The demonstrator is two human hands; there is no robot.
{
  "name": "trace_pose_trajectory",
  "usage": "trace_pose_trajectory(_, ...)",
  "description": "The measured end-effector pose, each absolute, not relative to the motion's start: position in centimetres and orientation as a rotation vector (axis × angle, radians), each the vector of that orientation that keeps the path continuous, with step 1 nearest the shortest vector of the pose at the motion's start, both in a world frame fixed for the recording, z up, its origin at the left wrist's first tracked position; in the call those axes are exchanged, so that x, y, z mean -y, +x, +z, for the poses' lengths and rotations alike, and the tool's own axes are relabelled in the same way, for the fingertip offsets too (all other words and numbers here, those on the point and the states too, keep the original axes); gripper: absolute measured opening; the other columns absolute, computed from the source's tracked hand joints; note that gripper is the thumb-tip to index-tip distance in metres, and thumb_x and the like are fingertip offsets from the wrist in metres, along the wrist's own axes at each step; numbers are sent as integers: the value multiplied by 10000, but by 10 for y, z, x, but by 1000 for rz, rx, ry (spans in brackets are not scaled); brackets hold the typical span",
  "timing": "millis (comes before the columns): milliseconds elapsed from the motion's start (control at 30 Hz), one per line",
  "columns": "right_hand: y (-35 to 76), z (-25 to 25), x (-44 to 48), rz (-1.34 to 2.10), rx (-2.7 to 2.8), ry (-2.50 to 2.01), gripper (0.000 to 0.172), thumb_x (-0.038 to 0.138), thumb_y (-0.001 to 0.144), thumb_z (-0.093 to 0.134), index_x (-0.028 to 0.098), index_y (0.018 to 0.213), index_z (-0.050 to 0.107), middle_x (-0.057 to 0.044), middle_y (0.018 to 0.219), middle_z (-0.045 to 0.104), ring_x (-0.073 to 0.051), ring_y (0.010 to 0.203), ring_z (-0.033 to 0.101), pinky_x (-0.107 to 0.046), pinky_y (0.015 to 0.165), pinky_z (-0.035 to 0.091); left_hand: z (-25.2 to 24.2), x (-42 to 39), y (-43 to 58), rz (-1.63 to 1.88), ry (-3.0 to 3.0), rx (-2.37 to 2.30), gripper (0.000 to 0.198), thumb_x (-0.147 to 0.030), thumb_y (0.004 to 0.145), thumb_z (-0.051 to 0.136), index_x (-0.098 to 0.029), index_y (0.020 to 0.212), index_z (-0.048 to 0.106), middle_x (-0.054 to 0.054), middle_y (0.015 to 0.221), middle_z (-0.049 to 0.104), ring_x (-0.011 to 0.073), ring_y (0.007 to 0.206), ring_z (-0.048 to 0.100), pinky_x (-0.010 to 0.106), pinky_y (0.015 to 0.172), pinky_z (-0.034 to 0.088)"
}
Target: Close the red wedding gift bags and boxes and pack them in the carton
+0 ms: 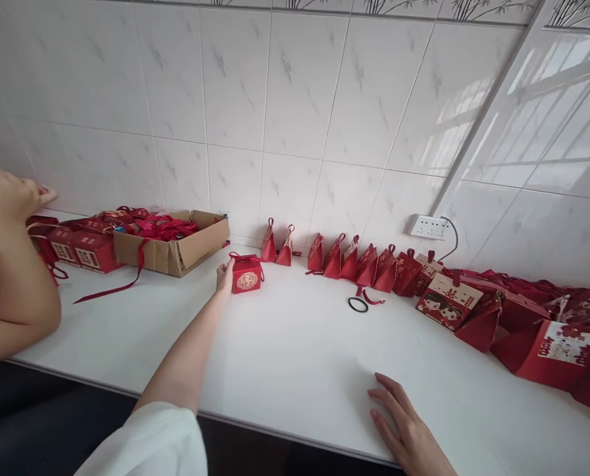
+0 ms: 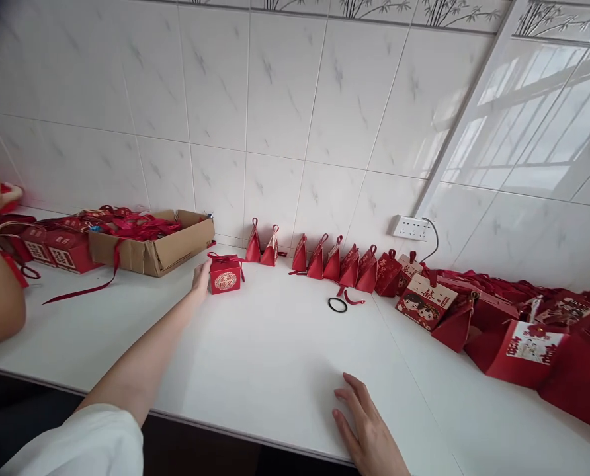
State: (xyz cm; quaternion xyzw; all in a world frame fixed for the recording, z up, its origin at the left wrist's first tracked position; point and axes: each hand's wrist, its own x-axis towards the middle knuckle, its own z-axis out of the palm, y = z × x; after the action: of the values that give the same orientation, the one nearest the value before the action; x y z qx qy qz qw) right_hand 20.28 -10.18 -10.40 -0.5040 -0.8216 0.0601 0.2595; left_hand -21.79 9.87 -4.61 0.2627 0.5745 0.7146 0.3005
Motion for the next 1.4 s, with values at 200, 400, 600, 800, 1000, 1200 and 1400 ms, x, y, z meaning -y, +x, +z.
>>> trace_pose_trajectory(200,202,-112,105,259,1993,-1402,220,382,910,397,266,954,579,-89,1160,557,-196,951,650,-275,722,575,-49,-111,-163,1579,869,-1253,336,-322,720,554,-101,973,569,83,760,653,207,672,624,323,652,483)
trace_pose_trajectory(400,202,-96,101,520,1542,-1358,336,460,905,386,217,912,618,-111,1068,581,-224,990,595,-337,787,536,-55,-76,-42,1015,1175,-968,388,-469,656,659,-84,707,657,112,666,670,259,659,629,347,654,465)
trace_pose_trajectory(600,218,-83,101,694,1081,-1235,365,509,885,404,202,905,600,-94,1016,582,-219,962,559,-359,773,518,-44,-52,38,916,1342,-813,511,-618,733,532,-130,818,659,109,943,673,241,931,603,325,796,446)
trace_pose_trajectory(800,241,-57,91,741,1200,-1385,397,552,855,410,190,865,572,-53,864,604,-177,802,577,-303,703,472,-38,-27,33,835,1706,-654,498,-558,793,505,-167,1088,590,105,1226,563,282,1153,497,376,949,404)
trace_pose_trajectory(1000,229,-27,94,751,1493,-1688,455,550,855,400,198,569,368,53,501,368,-86,475,302,-226,450,246,-54,-17,31,739,1735,-472,603,-459,804,554,-243,1346,404,72,1450,359,295,1350,281,415,1101,262)
trace_pose_trajectory(1200,224,-15,129,721,1510,-1822,439,498,868,397,191,555,419,44,486,393,-85,460,293,-232,455,244,-59,1,44,746,1517,-526,638,-454,867,459,-274,1431,221,49,1514,226,261,1387,204,406,1108,254)
trace_pose_trajectory(1400,234,-23,147,751,1350,-1813,352,534,848,439,203,830,559,-12,724,623,-151,638,532,-265,602,396,-53,36,59,709,1577,-665,514,-499,891,378,-226,1326,371,97,1383,426,250,1235,437,383,1012,376)
